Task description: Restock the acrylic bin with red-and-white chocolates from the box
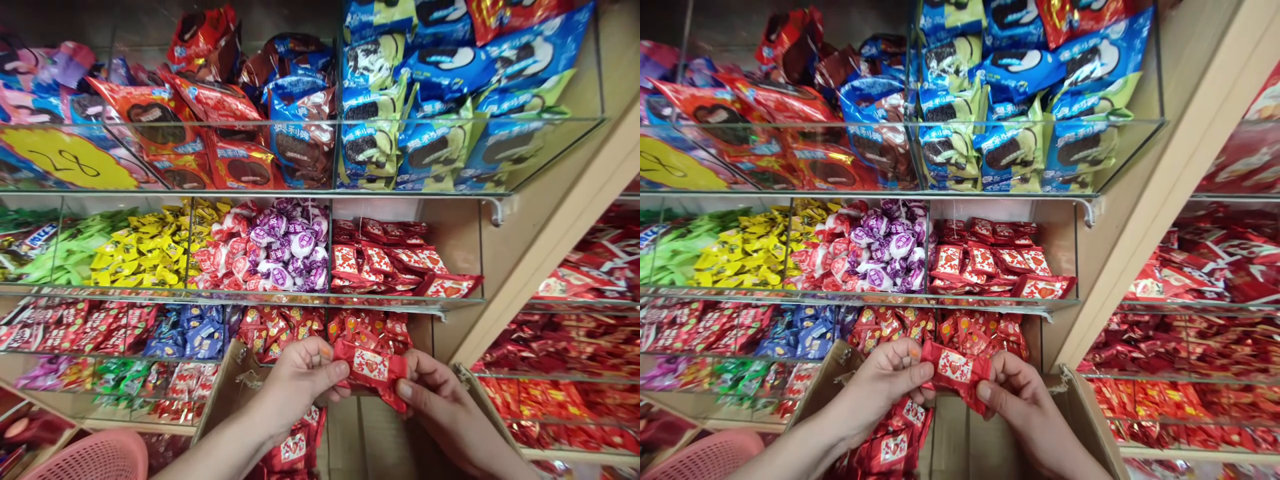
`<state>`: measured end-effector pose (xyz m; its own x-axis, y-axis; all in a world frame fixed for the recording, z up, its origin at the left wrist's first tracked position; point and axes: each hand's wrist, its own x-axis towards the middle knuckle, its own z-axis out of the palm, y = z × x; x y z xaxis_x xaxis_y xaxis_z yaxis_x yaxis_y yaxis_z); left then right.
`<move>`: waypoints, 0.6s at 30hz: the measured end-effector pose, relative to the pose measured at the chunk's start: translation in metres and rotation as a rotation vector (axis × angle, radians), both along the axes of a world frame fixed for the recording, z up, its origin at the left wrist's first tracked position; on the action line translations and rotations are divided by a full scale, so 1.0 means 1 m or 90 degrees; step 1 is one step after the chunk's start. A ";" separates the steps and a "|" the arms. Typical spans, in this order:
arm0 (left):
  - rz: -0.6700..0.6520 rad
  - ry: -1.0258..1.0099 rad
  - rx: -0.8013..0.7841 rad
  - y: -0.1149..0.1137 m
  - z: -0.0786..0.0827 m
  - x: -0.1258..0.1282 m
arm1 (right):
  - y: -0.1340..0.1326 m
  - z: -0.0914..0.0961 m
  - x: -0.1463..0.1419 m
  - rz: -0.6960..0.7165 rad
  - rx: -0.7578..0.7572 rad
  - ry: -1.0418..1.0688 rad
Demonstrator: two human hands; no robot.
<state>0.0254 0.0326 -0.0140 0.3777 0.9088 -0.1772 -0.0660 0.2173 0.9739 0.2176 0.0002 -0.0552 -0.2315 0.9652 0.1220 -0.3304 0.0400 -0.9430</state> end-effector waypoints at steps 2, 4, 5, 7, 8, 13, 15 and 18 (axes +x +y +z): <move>-0.003 -0.004 0.021 0.000 0.000 0.002 | 0.002 -0.001 -0.001 -0.007 0.008 0.001; -0.003 0.005 0.033 0.000 -0.001 0.004 | 0.004 -0.001 -0.003 -0.036 0.014 0.003; -0.010 0.010 0.039 -0.001 -0.002 0.004 | 0.004 -0.001 -0.004 -0.051 0.013 -0.004; -0.026 0.024 0.053 -0.002 -0.005 0.005 | 0.005 -0.001 -0.007 -0.068 0.011 -0.031; -0.031 0.034 0.066 -0.003 -0.005 0.005 | 0.004 0.000 -0.008 -0.066 0.009 -0.050; -0.096 0.026 0.125 -0.007 -0.006 0.006 | 0.000 0.004 -0.014 -0.056 0.040 -0.086; -0.121 0.038 0.093 -0.008 -0.008 0.006 | -0.001 0.003 -0.016 -0.038 0.073 -0.100; -0.086 0.064 0.043 -0.009 -0.010 0.009 | -0.002 0.000 -0.016 -0.010 0.141 -0.141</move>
<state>0.0341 0.0234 -0.0242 0.4803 0.8622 -0.1608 0.0578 0.1519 0.9867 0.2012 -0.0018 -0.0549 -0.2605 0.9244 0.2784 -0.1154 0.2565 -0.9596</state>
